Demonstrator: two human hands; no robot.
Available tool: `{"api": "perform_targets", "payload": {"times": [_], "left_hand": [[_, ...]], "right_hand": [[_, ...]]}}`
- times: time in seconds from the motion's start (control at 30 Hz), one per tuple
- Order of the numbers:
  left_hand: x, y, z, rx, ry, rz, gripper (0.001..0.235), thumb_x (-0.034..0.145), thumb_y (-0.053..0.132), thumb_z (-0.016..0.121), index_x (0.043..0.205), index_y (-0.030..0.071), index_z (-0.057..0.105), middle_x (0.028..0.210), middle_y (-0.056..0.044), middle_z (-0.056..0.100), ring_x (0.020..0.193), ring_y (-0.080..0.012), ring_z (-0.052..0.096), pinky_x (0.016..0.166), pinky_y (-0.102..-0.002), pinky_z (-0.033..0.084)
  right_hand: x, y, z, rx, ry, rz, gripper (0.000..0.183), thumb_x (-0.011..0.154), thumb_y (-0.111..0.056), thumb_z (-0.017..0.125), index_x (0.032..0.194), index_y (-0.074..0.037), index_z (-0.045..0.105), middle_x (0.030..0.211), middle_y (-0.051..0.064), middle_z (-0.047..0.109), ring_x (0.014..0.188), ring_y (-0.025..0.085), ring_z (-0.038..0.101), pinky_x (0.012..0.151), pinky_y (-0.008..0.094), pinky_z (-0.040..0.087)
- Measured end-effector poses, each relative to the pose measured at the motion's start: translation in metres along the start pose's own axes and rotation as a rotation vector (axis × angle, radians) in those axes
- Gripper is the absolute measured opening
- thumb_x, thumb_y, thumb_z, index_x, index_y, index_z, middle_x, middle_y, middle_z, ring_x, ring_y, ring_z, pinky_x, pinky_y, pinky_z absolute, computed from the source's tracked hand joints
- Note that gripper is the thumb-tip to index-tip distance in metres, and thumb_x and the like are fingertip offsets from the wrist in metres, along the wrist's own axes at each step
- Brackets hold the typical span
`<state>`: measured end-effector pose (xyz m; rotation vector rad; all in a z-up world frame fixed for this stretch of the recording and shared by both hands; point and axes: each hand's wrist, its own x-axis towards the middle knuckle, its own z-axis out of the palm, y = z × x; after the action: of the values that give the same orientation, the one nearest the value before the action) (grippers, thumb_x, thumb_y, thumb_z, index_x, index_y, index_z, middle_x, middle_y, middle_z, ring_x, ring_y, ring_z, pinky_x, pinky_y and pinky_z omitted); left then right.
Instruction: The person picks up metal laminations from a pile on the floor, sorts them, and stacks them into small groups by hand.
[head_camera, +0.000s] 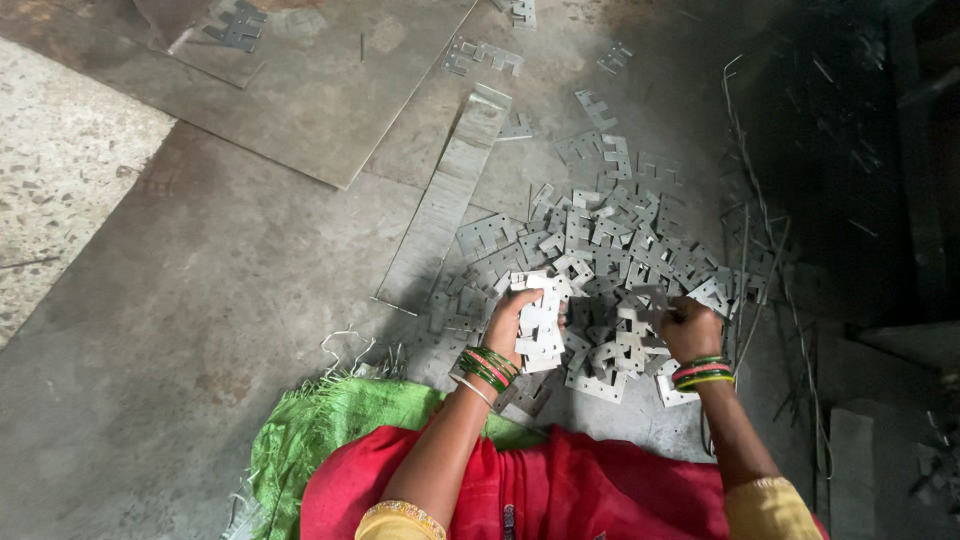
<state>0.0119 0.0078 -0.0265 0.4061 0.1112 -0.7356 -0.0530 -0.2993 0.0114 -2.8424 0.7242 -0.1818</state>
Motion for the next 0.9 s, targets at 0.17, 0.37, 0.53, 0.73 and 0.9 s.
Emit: {"api": "perform_targets", "payload": {"times": [0.17,0.37,0.53,0.73,0.9], "left_hand": [[-0.003,0.005,0.007,-0.008,0.036,-0.071,0.049,0.098,0.051,0.062,0.114,0.005,0.067,0.094,-0.011,0.074,0.077,-0.0239,0.073,0.068,-0.040,0.061],[-0.017,0.017,0.032,0.049,0.117,-0.091,0.070,0.093,0.072,0.053,0.108,0.006,0.070,0.086,-0.013,0.074,0.070,-0.0239,0.073,0.065,-0.038,0.062],[-0.016,0.017,0.033,0.112,0.131,-0.024,0.067,0.095,0.068,0.056,0.108,0.004,0.069,0.087,-0.013,0.074,0.072,-0.0242,0.073,0.067,-0.039,0.062],[-0.011,0.016,0.024,-0.068,0.145,-0.076,0.042,0.093,0.040,0.068,0.108,0.001,0.067,0.093,-0.012,0.075,0.083,-0.0263,0.079,0.077,-0.043,0.066],[-0.014,0.016,0.034,0.162,0.179,0.038,0.046,0.098,0.047,0.067,0.107,0.002,0.068,0.084,-0.012,0.073,0.068,-0.0222,0.071,0.062,-0.038,0.062]], "right_hand": [[-0.049,-0.078,-0.070,0.320,0.217,-0.801,0.034,0.102,-0.028,0.062,0.127,-0.005,0.064,0.117,0.019,0.075,0.097,0.027,0.075,0.080,0.038,0.063],[-0.041,-0.079,-0.041,-0.291,-0.376,0.123,0.053,0.096,-0.042,0.069,0.133,-0.005,0.056,0.102,0.025,0.077,0.093,0.037,0.074,0.080,0.047,0.060],[-0.027,0.003,0.041,-0.062,-0.189,0.133,0.055,0.082,-0.032,0.080,0.125,-0.003,0.065,0.103,0.027,0.075,0.098,0.040,0.071,0.084,0.048,0.057],[0.006,0.054,0.074,0.431,-0.185,0.213,0.040,0.079,-0.011,0.080,0.117,-0.001,0.073,0.093,0.022,0.078,0.077,0.023,0.075,0.069,0.036,0.058],[0.035,0.019,0.040,0.826,-0.293,0.229,0.042,0.076,0.003,0.071,0.117,-0.003,0.073,0.093,0.016,0.074,0.070,0.020,0.069,0.058,0.037,0.058]]}}
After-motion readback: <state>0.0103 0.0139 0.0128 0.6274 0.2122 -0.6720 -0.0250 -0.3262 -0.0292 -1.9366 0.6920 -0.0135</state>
